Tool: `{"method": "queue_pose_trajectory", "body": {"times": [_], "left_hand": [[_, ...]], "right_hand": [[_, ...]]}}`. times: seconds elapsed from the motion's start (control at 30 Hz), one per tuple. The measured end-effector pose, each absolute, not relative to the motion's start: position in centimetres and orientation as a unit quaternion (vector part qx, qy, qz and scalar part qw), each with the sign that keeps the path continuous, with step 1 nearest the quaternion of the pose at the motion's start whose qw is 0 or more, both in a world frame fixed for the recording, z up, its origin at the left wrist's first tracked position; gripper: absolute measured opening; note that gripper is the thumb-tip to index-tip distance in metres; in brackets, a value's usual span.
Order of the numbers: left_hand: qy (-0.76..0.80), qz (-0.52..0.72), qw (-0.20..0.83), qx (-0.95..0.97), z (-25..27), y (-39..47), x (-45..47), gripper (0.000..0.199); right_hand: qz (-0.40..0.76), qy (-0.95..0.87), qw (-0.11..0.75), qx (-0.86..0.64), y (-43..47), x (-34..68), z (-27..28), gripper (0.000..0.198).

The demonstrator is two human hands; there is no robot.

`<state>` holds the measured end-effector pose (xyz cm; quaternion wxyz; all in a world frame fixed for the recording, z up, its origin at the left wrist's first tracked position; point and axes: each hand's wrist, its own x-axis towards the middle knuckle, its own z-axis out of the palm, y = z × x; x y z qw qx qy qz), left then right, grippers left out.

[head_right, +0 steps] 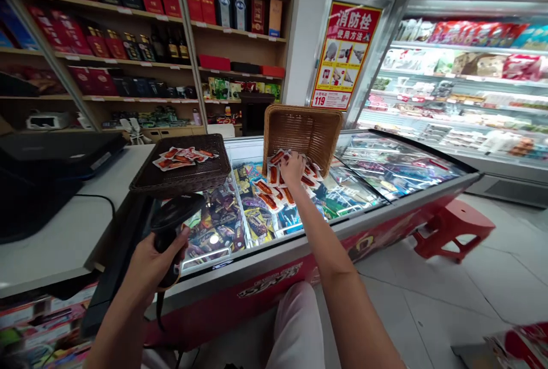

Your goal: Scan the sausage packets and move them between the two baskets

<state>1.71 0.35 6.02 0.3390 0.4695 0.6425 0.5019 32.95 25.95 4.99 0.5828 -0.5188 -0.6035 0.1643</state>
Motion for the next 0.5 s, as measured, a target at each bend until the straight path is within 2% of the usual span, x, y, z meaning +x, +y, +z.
{"method": "queue_pose_trajectory", "body": {"times": [0.07,0.13,0.3,0.4,0.5], "left_hand": [[0.650,0.540,0.325,0.425,6.3,1.0,0.6,0.060],[0.664,0.561,0.309,0.385,5.9,1.4,-0.8,0.061],[0.685,0.573,0.296,0.338,4.1,1.2,-4.1,0.062],[0.686,0.587,0.288,0.319,3.6,0.6,-5.5,0.061],[0.688,0.579,0.294,0.325,3.4,0.5,-6.5,0.062]], "right_hand": [[0.097,-0.593,0.586,-0.544,26.5,28.6,5.4,0.015],[0.108,-0.648,0.548,-0.518,27.1,23.2,6.0,0.019],[0.101,-0.851,0.283,-0.431,29.2,8.2,8.3,0.020],[0.077,-0.890,0.168,-0.417,30.8,0.0,8.8,0.027],[0.056,-0.905,0.091,-0.413,32.0,-5.8,8.2,0.044]]}}
